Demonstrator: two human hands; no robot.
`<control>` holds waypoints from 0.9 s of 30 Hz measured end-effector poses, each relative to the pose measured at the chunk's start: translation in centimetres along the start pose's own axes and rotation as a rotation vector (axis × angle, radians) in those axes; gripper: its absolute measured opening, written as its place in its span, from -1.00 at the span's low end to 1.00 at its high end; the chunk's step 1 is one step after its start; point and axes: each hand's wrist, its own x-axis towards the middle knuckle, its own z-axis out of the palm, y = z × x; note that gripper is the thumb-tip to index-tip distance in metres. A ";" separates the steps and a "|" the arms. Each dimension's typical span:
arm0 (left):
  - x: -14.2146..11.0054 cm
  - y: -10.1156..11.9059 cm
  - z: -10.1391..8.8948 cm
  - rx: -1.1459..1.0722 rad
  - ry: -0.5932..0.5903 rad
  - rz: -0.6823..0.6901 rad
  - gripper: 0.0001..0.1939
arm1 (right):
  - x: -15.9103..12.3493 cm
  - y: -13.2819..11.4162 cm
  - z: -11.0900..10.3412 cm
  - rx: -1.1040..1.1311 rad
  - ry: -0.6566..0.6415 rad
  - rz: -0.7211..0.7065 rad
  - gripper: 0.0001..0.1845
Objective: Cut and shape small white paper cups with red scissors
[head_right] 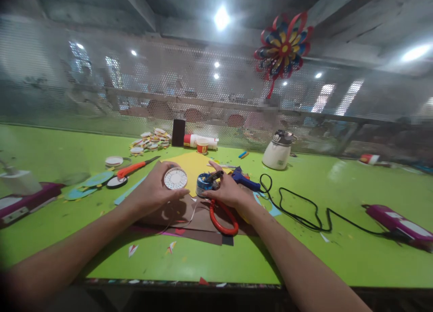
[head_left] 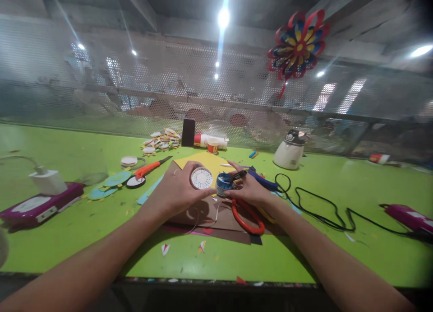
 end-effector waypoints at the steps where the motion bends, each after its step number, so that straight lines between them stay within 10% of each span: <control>1: 0.0 0.1 -0.1 0.018 -0.015 0.009 -0.36 | 0.0 0.1 0.2 -0.008 0.021 0.000 0.13; 13: 0.0 0.5 -0.4 0.099 -0.165 0.055 -0.48 | 0.5 -0.3 -0.8 -0.037 0.272 0.038 -0.10; 19: 0.0 0.6 -0.3 0.155 -0.201 0.083 -0.55 | 1.1 0.1 -2.9 -0.176 0.395 0.100 -0.64; 27: 0.1 4.8 -2.5 0.183 -0.338 -0.041 -0.56 | 5.3 1.0 -6.2 -0.438 0.435 0.169 -0.63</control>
